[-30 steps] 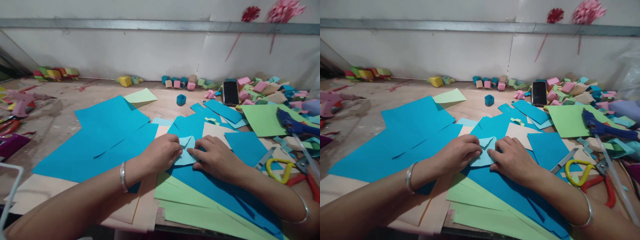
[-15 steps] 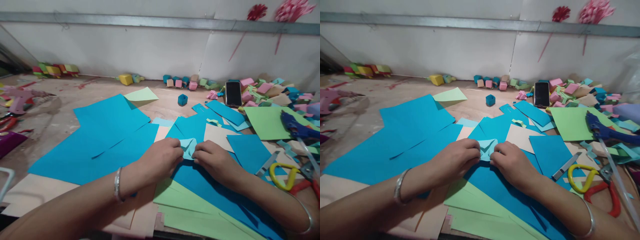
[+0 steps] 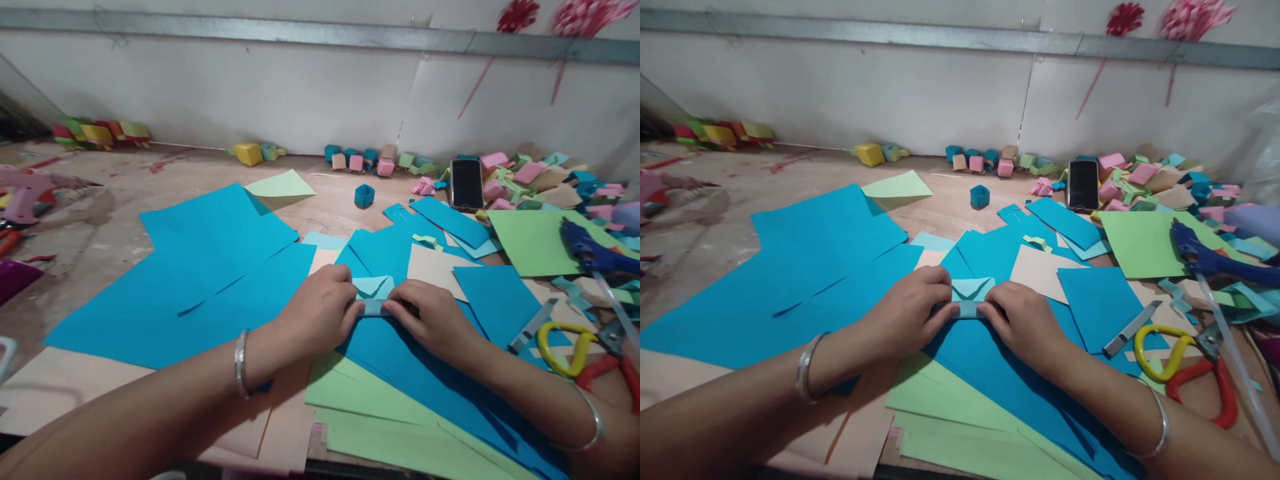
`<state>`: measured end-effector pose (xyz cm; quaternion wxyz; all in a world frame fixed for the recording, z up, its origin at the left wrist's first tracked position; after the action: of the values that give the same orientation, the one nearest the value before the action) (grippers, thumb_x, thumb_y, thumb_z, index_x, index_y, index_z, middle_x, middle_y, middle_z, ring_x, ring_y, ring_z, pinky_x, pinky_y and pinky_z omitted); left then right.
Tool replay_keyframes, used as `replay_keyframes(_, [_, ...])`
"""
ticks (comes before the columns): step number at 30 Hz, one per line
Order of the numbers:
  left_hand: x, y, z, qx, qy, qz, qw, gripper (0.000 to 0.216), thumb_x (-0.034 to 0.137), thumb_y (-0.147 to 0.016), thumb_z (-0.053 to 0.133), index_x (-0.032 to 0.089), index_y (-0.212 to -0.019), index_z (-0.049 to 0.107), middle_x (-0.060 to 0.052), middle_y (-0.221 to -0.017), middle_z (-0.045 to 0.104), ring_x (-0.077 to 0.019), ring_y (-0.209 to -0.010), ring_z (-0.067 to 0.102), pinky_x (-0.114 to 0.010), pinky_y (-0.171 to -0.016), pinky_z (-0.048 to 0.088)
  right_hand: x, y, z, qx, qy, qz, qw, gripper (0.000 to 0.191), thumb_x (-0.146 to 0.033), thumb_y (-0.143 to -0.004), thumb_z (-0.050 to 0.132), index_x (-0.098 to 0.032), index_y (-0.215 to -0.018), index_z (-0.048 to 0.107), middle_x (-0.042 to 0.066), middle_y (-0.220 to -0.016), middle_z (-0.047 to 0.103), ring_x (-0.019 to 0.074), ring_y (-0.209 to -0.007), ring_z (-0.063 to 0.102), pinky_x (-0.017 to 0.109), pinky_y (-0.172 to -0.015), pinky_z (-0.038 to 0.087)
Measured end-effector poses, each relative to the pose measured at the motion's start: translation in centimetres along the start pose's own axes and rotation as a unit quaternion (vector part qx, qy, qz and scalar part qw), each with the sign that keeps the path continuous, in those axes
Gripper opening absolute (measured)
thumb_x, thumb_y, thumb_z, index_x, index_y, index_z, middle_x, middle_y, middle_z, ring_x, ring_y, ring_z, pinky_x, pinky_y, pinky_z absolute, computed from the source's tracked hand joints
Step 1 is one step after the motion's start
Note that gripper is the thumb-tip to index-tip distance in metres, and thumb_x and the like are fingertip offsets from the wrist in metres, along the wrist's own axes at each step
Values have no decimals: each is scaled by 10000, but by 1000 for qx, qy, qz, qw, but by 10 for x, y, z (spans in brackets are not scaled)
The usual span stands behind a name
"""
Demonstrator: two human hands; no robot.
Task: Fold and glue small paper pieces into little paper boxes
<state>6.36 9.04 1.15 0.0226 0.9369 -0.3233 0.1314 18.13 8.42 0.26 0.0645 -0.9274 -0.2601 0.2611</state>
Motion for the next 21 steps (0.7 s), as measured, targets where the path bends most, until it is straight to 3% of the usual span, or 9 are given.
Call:
replay_keyframes(8, [-3, -1, 1, -5, -25, -4, 1000, 330, 363, -943, 511, 141, -759, 673, -92, -857, 586, -249, -878, 541, -384, -756, 439, 4, 4, 3, 8, 26, 11, 1000, 248, -338, -954, 521, -185, -777, 604, 32, -732, 628, 172, -683, 571, 295, -616, 381])
replay_keyframes(14, [-2, 0, 1, -18, -32, 9, 999, 329, 383, -932, 548, 143, -731, 649, -86, -843, 585, -236, -849, 538, -358, -721, 425, -19, 4, -13, 82, 62, -101, 990, 255, -274, -970, 476, -180, -767, 599, 84, -795, 637, 207, -771, 565, 322, -672, 409])
replay_keyframes(17, [-1, 0, 0, -23, -27, 13, 999, 280, 408, -882, 632, 153, -767, 629, -68, -835, 591, -223, -805, 536, -328, -660, 403, -24, 4, -12, 57, 41, -131, 989, 205, -213, -963, 468, -189, -799, 589, 77, -821, 652, 198, -770, 569, 312, -663, 421])
replay_keyframes(21, [-5, 0, -3, -9, 3, -1, 1000, 224, 384, -842, 687, 177, -858, 602, -49, -854, 620, -211, -778, 549, -306, -627, 385, -20, 3, -10, 37, -9, -118, 992, 170, -208, -965, 455, -192, -839, 567, 69, -813, 652, 191, -767, 577, 297, -659, 435])
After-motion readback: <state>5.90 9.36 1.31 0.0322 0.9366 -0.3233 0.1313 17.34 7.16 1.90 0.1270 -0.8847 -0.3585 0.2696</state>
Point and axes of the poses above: each hand's wrist, its own y-axis away from the middle knuckle, its own z-axis out of the palm, x = y × z, the point moved 9 cm from there along -y, towards the middle knuckle
